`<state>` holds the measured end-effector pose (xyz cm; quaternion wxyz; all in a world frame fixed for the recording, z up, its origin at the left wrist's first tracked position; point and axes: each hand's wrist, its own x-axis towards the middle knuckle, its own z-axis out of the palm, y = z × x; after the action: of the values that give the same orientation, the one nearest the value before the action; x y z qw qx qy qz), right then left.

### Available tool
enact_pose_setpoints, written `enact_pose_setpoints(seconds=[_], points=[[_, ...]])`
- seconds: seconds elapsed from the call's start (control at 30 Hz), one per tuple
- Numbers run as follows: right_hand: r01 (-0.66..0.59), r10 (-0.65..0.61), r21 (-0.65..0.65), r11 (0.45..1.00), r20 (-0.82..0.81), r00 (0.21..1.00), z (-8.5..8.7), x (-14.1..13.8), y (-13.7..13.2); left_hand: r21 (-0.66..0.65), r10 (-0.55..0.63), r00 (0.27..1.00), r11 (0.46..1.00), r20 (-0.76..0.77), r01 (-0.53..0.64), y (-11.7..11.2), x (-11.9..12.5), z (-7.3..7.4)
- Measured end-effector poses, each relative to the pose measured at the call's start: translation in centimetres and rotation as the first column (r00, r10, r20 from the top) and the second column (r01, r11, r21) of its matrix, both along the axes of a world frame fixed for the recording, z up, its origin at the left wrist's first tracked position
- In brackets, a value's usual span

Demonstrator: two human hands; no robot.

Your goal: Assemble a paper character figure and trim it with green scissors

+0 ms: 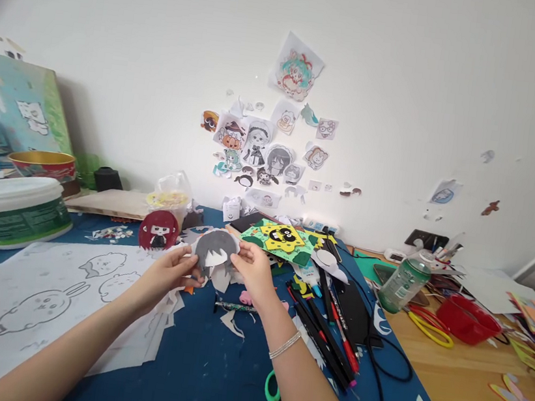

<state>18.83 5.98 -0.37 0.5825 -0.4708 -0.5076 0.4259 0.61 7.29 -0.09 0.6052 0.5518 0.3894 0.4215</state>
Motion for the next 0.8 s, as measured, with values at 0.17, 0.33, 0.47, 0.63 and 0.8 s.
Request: enact_pose_setpoints(seconds=[0.17, 0.33, 0.47, 0.63, 0.8], points=[[-0.103, 0.104, 0.034, 0.994, -0.016, 0.994, 0.6, 0.2, -0.3, -0.074, -0.105, 0.983, 0.99, 0.147, 0.117, -0.2, -0.3, 0.5], [-0.175, 0.175, 0.029, 0.984, -0.023, 0.984, 1.5, 0.3, -0.9, -0.053, -0.181, 0.968, 0.98, 0.175, 0.193, -0.2, -0.4, 0.5], [-0.152, 0.143, 0.053, 0.987, 0.14, 0.98, 2.8, 1.0, -1.6, -0.042, -0.126, 0.979, 0.99, 0.16, 0.134, 0.0, -0.4, 0.2], [-0.016, -0.026, 0.061, 0.998, 0.622, 0.782, 4.7, 4.4, -3.0, 0.002, -0.066, 0.979, 0.998, 0.191, 0.067, 0.3, -0.6, 0.1], [0.088, 0.335, -0.393, 0.915, 0.865, 0.373, 5.5, 7.2, -6.5, -0.015, -0.032, 0.979, 0.999, 0.202, 0.035, 0.3, -0.7, 0.3]])
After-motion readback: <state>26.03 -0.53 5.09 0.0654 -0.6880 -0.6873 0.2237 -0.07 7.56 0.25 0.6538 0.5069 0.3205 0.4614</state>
